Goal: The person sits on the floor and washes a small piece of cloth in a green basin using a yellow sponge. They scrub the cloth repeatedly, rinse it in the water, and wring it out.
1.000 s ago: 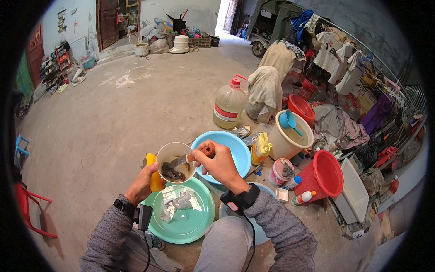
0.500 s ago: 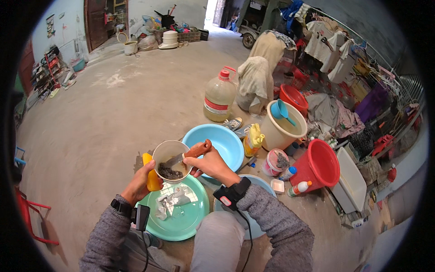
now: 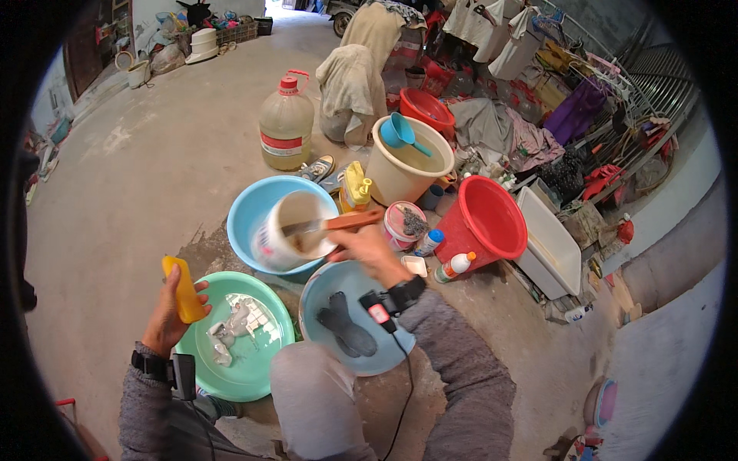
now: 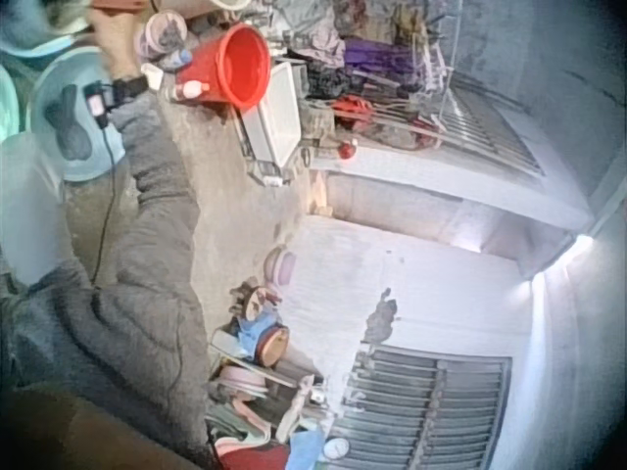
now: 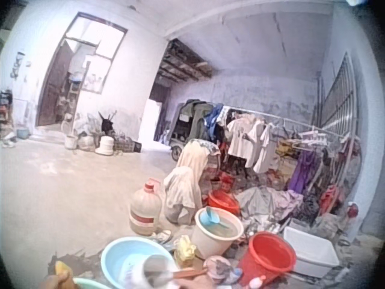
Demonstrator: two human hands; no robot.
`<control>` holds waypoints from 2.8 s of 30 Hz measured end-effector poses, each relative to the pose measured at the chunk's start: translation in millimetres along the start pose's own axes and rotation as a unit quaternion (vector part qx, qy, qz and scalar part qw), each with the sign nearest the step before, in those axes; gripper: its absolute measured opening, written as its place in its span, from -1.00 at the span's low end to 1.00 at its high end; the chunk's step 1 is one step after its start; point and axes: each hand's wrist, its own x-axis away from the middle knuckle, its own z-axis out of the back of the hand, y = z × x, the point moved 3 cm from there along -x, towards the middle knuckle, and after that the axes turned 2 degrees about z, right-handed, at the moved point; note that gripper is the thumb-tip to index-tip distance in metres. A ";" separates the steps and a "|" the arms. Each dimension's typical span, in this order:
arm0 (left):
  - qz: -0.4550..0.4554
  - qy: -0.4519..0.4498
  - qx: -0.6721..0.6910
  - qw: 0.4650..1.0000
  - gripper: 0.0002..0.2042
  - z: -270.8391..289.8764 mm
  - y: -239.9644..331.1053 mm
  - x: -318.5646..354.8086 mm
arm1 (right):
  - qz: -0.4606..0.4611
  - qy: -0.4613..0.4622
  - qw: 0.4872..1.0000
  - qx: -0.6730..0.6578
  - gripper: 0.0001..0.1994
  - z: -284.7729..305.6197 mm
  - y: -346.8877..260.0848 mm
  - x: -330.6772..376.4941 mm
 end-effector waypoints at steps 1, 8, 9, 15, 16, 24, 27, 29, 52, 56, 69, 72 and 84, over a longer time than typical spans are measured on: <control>0.000 0.014 0.014 1.000 -0.36 1.1 1.7 0.5 | 0.031 0.043 0.999 -0.001 -0.75 25.3 3.7 -2.7; -0.025 0.060 0.034 0.997 -0.41 1.4 16.8 1.8 | 0.032 0.236 0.971 0.009 -0.69 163.6 73.0 -42.2; -0.029 0.076 0.031 0.996 -0.41 1.3 18.6 0.7 | 0.031 0.252 0.967 0.026 -0.70 173.7 86.9 -49.2; -0.040 0.097 0.015 0.994 -0.50 -3.1 16.8 -8.3 | 0.031 0.295 0.954 0.048 -0.73 200.0 171.0 -103.7; -0.038 0.098 0.012 0.994 -0.50 -2.9 16.1 -9.2 | 0.026 0.297 0.953 0.046 -0.73 202.2 183.2 -112.0; -0.022 0.124 -0.001 0.992 -0.53 2.5 11.6 -17.0 | -0.088 0.312 0.943 0.074 -0.72 212.6 246.8 -146.7; -0.017 0.128 0.001 0.992 -0.53 3.6 10.1 -18.7 | -0.117 0.358 0.920 0.111 -0.76 220.1 260.0 -146.1; -0.020 0.136 0.001 0.990 -0.51 4.0 9.8 -18.6 | -0.121 0.377 0.909 0.130 -0.76 226.3 267.3 -143.4; -0.050 0.077 0.130 0.987 -0.37 28.8 37.4 41.9 | -0.165 0.246 0.955 0.007 -0.77 201.3 182.3 87.3; -0.072 0.038 0.184 0.980 -0.37 45.4 44.9 65.1 | -0.176 0.230 0.957 -0.022 -0.78 155.3 118.8 191.9; -0.116 -0.154 0.192 0.962 -0.28 122.4 23.1 104.9 | -0.034 -0.051 0.990 0.123 -0.75 -110.0 -41.8 250.7; -0.063 -0.167 0.215 0.960 -0.29 110.3 17.1 119.3 | 0.001 -0.165 0.976 0.144 -0.76 -179.8 -48.6 235.6; -0.030 -0.140 0.224 0.964 -0.46 63.1 -70.6 128.1 | 0.057 -0.218 0.971 0.084 -0.62 -238.2 61.1 183.0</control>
